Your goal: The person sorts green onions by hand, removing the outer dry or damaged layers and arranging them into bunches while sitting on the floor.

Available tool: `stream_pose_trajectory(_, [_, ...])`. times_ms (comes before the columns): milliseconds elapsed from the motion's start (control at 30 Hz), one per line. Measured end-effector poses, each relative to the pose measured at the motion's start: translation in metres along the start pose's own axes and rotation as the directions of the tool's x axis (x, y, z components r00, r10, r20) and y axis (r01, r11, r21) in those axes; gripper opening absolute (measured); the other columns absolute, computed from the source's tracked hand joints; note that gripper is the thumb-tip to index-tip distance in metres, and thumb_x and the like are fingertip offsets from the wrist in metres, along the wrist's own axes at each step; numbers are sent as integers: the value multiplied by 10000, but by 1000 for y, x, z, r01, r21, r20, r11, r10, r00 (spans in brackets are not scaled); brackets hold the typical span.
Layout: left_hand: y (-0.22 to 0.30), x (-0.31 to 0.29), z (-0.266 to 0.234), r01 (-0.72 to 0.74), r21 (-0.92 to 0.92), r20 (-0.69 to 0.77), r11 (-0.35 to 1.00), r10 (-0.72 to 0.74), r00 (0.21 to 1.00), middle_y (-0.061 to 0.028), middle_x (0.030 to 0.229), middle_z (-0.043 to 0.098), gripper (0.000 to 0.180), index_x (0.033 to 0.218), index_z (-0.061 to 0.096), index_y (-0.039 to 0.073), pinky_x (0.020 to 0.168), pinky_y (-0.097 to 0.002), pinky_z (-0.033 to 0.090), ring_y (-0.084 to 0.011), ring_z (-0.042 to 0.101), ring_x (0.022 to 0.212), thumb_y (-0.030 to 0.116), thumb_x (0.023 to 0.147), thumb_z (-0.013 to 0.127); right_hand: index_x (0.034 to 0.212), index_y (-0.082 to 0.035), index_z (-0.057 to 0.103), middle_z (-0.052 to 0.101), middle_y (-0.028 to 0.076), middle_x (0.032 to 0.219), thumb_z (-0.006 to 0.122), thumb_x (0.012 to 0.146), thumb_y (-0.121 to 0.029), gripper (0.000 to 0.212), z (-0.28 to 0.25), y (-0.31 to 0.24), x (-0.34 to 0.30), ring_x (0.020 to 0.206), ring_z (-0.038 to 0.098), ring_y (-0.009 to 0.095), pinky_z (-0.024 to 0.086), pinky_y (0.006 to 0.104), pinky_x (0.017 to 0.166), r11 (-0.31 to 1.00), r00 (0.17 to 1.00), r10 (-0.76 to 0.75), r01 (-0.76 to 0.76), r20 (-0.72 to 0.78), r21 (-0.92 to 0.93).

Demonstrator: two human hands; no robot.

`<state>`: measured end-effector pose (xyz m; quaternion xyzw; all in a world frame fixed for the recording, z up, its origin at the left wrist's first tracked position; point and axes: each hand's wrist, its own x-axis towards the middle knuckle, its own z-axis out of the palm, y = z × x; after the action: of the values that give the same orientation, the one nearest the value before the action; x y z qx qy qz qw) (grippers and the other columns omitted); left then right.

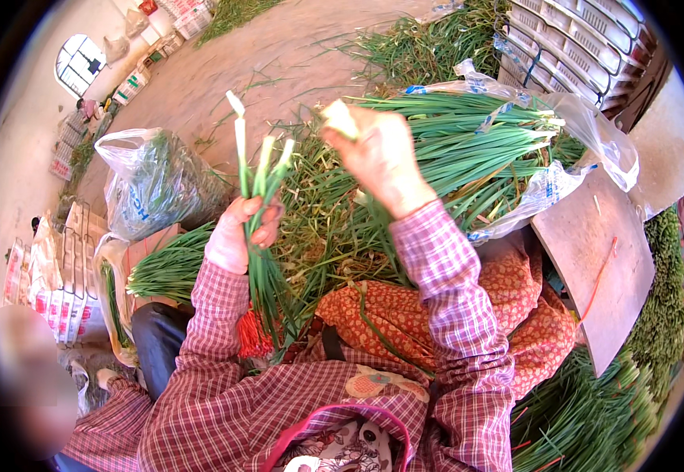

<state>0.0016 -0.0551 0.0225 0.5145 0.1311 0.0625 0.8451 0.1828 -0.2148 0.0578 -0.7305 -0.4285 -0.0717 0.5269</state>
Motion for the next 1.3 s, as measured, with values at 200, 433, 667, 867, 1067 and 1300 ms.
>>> stream_pose_trajectory(200, [-4,-4,1,-7,-177,-13,984,4,1000,3,725,483,333,951,520,57,431,-207,307,-78,410,457,307,768,641,1019,-88,630,638,106,871,669,788,-222,270,-18,9,4,722,618,152,510,282,630,994,999,37,-38,-6,-104])
stream_pose_trajectory(433, [-12,7,15,14,-120,-11,993,-15,1000,-31,754,533,384,977,550,48,454,-245,376,-120,474,513,325,738,664,935,-50,641,572,-30,660,698,767,-206,237,16,-25,-12,512,464,31,374,203,437,769,935,238,-346,262,537])
stream_pose_trajectory(667, [-11,9,4,-100,-53,-269,994,82,960,-95,863,622,346,977,567,17,668,-324,496,-216,610,755,275,755,631,854,-106,603,548,-22,667,624,839,-228,125,-25,-6,-1,515,497,41,398,169,429,798,945,324,-247,-45,550])
stream_pose_trajectory(867, [-7,13,-30,-173,145,-361,974,214,907,-53,798,607,287,940,578,39,595,-275,465,-156,583,677,203,728,682,913,-122,586,649,38,874,580,859,-342,227,-112,8,4,622,529,66,460,239,587,864,839,317,-62,-442,500])
stream_pose_trajectory(1067, [-1,13,-12,-174,184,-329,967,228,917,9,765,600,238,933,590,84,501,-221,424,-87,518,571,92,723,701,809,-107,564,537,-17,721,667,798,-224,156,-41,-21,-4,632,515,82,435,217,555,910,986,167,-153,-2,387])
stream_pose_trajectory(1300, [3,8,19,-190,204,-189,960,229,955,18,780,598,283,985,591,73,537,-227,442,-87,540,627,102,725,699,878,-21,648,648,124,755,698,729,-254,281,36,-23,-11,668,625,182,484,297,618,938,972,93,-158,214,309])
